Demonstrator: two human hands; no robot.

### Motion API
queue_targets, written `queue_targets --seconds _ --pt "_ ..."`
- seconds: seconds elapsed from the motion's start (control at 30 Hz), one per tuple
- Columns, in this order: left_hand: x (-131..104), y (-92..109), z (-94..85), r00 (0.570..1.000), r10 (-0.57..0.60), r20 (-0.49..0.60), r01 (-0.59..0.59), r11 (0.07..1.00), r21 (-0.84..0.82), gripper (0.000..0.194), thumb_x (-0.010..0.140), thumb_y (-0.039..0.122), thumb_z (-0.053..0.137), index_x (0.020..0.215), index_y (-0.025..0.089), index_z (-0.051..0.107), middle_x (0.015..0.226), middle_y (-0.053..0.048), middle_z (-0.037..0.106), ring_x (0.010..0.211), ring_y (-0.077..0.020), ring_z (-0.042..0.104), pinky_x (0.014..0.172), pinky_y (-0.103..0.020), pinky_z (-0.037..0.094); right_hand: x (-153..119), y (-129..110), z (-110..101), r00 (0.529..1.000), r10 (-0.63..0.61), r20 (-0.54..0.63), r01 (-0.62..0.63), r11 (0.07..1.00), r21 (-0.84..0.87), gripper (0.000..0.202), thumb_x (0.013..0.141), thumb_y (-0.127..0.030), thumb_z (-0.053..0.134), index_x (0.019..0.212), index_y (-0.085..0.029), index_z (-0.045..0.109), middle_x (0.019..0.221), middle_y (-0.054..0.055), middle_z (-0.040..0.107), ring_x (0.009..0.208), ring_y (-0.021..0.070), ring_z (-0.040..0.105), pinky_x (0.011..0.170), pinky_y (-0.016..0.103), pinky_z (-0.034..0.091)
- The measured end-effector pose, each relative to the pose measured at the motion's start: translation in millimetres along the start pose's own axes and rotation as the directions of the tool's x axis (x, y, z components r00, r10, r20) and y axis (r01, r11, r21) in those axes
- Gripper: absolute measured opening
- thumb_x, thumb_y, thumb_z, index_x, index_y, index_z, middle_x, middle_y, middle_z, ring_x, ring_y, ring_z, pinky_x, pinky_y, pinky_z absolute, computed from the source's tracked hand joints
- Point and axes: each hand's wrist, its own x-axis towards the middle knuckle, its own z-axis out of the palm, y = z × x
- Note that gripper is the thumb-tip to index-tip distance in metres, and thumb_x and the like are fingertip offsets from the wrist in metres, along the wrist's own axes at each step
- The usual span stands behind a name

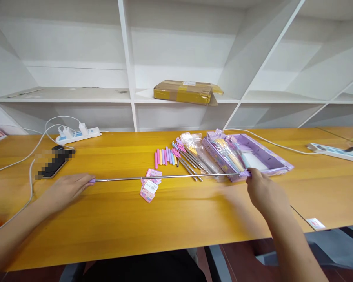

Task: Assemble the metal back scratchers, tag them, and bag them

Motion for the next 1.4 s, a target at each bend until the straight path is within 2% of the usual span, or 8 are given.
queue_targets --seconds 0.17,0.43,0.67,0.83,1.03,1.17,1.27,1.4 --pt "6 -3 -5.9 0.996 0.068 -0.051 -0.067 0.998 0.023 0.036 0.11 0.044 0.039 0.115 0.026 0.069 0.1 -0.004 0.079 0.087 -0.0218 0.074 0.075 -0.032 0.054 12 -22 -1 0.988 -0.076 0.134 0.076 0.997 0.005 0.036 0.106 -0.031 0.042 0.125 -0.013 0.066 0.1 0.021 0.074 0.059 0.0224 0.063 0.052 0.032 0.028" --pt "58 67 25.6 0.997 0.052 -0.065 -0.057 0.996 -0.067 0.039 0.112 0.045 0.036 0.11 0.023 0.068 0.092 -0.005 0.077 0.072 -0.0168 0.069 0.057 -0.027 0.04 20 -149 -15 0.851 -0.502 -0.153 0.507 0.862 -0.007 0.033 0.097 -0.014 0.043 0.119 -0.015 0.067 0.083 0.01 0.071 0.052 0.0157 0.053 0.052 0.029 0.023" --pt "79 110 33.8 0.999 -0.004 0.038 0.007 0.998 -0.065 0.041 0.113 0.041 0.028 0.104 0.021 0.063 0.085 -0.005 0.075 0.064 -0.0157 0.061 0.053 -0.029 0.023 10 -234 -40 0.802 -0.547 -0.24 0.565 0.825 0.007 0.03 0.096 -0.005 0.042 0.113 -0.012 0.065 0.073 0.008 0.064 0.048 0.0137 0.046 0.052 0.031 0.017" --pt "75 105 32.6 0.993 0.016 0.115 -0.01 0.999 -0.045 0.039 0.113 0.04 0.03 0.105 0.022 0.063 0.081 -0.005 0.073 0.06 -0.0161 0.057 0.053 -0.03 0.021 -2 -248 -35 0.754 -0.631 -0.183 0.646 0.762 0.037 0.027 0.093 0.0 0.043 0.104 -0.011 0.064 0.071 0.007 0.063 0.048 0.013 0.044 0.053 0.031 0.017" --pt "60 90 25.6 0.975 0.121 0.187 -0.101 0.988 -0.116 0.037 0.113 0.042 0.032 0.102 0.023 0.062 0.084 -0.003 0.072 0.066 -0.0173 0.062 0.057 -0.027 0.03 -16 -246 -35 0.595 -0.754 -0.278 0.793 0.606 0.054 0.019 0.103 -0.019 0.052 0.115 -0.013 0.065 0.078 0.005 0.064 0.058 0.0153 0.051 0.056 0.033 0.025" --pt "54 91 18.8 0.959 0.14 0.246 -0.11 0.985 -0.131 0.039 0.113 0.042 0.031 0.097 0.022 0.059 0.085 -0.002 0.07 0.069 -0.0171 0.064 0.058 -0.028 0.033 -21 -250 -48 0.518 -0.803 -0.294 0.848 0.528 0.05 0.021 0.103 -0.013 0.051 0.119 -0.012 0.064 0.091 0.007 0.066 0.072 0.0182 0.056 0.064 0.034 0.034" --pt "53 94 18.0 0.968 0.16 0.195 -0.135 0.982 -0.134 0.035 0.112 0.044 0.033 0.106 0.023 0.06 0.089 -0.002 0.071 0.072 -0.0169 0.065 0.059 -0.027 0.035 -17 -254 -52 0.456 -0.828 -0.327 0.886 0.458 0.075 0.018 0.105 -0.013 0.048 0.112 -0.012 0.065 0.089 0.007 0.064 0.077 0.0199 0.056 0.067 0.034 0.036" --pt "57 99 17.6 0.975 0.187 0.123 -0.184 0.982 -0.031 0.034 0.113 0.041 0.033 0.108 0.023 0.061 0.086 -0.002 0.07 0.071 -0.0171 0.064 0.057 -0.028 0.032 -9 -257 -50 0.454 -0.812 -0.366 0.888 0.448 0.106 0.02 0.107 -0.013 0.046 0.108 -0.012 0.066 0.088 0.007 0.065 0.078 0.02 0.056 0.068 0.034 0.035"
